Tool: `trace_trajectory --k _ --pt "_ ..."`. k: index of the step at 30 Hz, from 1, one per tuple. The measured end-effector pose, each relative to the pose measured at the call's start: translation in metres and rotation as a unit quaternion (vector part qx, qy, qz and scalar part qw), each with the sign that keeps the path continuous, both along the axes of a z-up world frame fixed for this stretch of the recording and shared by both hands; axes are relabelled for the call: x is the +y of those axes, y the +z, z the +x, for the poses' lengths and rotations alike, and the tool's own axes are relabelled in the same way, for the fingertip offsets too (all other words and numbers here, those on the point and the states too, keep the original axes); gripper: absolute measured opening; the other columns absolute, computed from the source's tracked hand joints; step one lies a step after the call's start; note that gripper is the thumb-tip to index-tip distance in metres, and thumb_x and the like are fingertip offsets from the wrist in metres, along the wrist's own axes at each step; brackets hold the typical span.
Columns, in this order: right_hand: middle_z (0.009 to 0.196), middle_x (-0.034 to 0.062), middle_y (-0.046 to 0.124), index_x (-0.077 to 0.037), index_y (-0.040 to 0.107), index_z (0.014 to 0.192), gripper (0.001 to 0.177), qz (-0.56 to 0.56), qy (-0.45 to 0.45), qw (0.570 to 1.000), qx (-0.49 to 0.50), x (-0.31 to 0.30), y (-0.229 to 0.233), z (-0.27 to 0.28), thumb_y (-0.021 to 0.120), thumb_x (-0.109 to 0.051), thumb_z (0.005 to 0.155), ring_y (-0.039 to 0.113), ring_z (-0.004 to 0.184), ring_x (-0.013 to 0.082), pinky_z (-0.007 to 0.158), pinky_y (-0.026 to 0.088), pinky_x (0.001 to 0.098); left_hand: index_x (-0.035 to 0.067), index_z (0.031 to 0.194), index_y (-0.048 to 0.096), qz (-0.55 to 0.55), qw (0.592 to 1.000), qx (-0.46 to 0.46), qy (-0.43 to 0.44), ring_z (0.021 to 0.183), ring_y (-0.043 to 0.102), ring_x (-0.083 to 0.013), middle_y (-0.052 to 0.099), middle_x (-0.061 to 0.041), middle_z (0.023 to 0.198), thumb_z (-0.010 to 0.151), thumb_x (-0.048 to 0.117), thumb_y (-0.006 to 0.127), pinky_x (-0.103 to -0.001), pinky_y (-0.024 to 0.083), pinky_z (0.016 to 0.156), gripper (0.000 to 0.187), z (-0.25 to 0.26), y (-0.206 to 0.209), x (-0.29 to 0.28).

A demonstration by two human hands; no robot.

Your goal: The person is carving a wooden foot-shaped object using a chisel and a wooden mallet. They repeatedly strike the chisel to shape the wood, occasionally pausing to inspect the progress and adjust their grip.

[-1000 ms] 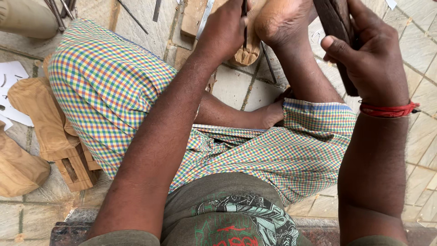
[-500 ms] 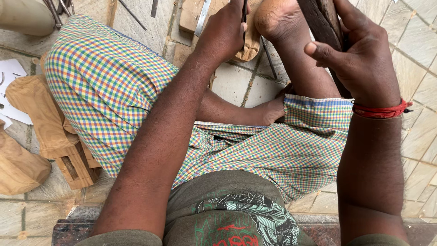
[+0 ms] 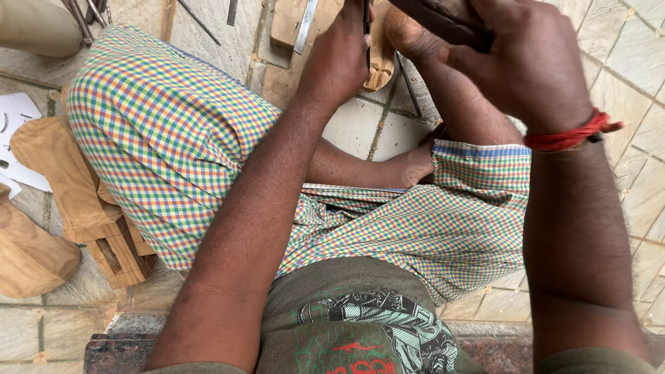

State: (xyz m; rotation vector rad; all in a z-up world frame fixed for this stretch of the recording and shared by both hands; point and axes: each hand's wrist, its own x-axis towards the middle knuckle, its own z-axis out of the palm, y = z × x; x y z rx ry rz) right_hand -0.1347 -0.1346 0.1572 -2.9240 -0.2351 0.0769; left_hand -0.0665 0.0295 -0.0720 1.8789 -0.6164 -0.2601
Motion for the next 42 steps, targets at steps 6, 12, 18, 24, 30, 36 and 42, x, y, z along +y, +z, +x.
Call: trace_trajectory --k 6,12,18,24,30,36,42 --pt "0.101 0.0140 0.071 0.003 0.065 0.113 0.020 0.118 0.007 0.993 0.006 0.005 0.002 0.000 0.078 -0.007 0.100 0.073 0.093 0.0240 0.083 0.057 0.0336 0.010 0.136 0.034 0.013 1.000 0.018 0.005 0.096 0.075 -0.0411 0.068 -0.020 0.119 0.102 0.005 0.064 -0.048 0.064 0.077 0.046 -0.009 -0.008 -0.002" --pt "0.090 0.0138 0.073 -0.001 0.075 0.108 0.027 -0.056 0.058 0.996 -0.030 0.012 0.014 0.009 0.088 -0.019 0.094 0.070 0.076 0.0275 0.065 0.054 0.0360 0.005 0.138 0.029 0.032 0.999 -0.004 0.005 0.088 0.076 -0.0397 0.065 -0.025 0.118 0.097 0.002 0.061 -0.042 0.067 0.068 0.052 -0.003 -0.009 -0.005" --pt "0.091 0.0111 0.074 -0.005 0.077 0.111 0.025 -0.072 0.055 0.995 -0.041 0.019 0.014 0.008 0.085 -0.022 0.095 0.071 0.080 0.0258 0.068 0.055 0.0345 0.006 0.139 0.026 0.047 0.999 -0.014 0.004 0.088 0.076 -0.0409 0.065 -0.025 0.116 0.101 0.005 0.062 -0.043 0.067 0.068 0.053 -0.009 -0.013 -0.005" --pt "0.088 0.0114 0.072 -0.004 0.076 0.107 0.029 -0.044 0.011 0.999 -0.003 0.031 0.021 0.006 0.083 -0.030 0.098 0.069 0.076 0.0269 0.065 0.053 0.0364 0.005 0.140 0.026 0.044 0.998 -0.032 0.020 0.087 0.074 -0.0450 0.063 -0.028 0.123 0.098 0.004 0.065 -0.048 0.065 0.066 0.057 -0.019 -0.013 -0.003" --pt "0.086 0.0116 0.070 -0.002 0.074 0.102 0.036 -0.070 0.008 0.997 -0.014 0.032 0.033 0.004 0.082 -0.038 0.102 0.068 0.072 0.0279 0.061 0.052 0.0382 0.009 0.137 0.029 0.043 0.998 -0.048 0.015 0.095 0.075 -0.0447 0.064 -0.024 0.125 0.100 0.004 0.064 -0.049 0.065 0.072 0.051 -0.016 -0.006 -0.003" --pt "0.091 0.0136 0.071 0.001 0.072 0.113 0.029 -0.023 0.007 0.999 -0.024 0.022 0.021 -0.015 0.077 -0.025 0.099 0.068 0.078 0.0264 0.067 0.052 0.0360 0.004 0.142 0.026 0.064 0.998 -0.004 0.005 0.092 0.075 -0.0437 0.060 -0.029 0.128 0.097 0.003 0.061 -0.047 0.066 0.070 0.056 -0.016 -0.003 -0.001" --pt "0.113 0.0170 0.071 0.007 0.061 0.132 0.038 0.179 -0.062 0.982 0.003 0.022 0.033 -0.032 0.078 -0.002 0.099 0.069 0.103 0.0177 0.089 0.056 0.0330 0.008 0.127 0.040 0.044 0.998 -0.015 0.029 0.102 0.076 -0.0396 0.068 -0.022 0.123 0.102 0.004 0.059 -0.045 0.065 0.081 0.031 -0.009 0.000 -0.003"
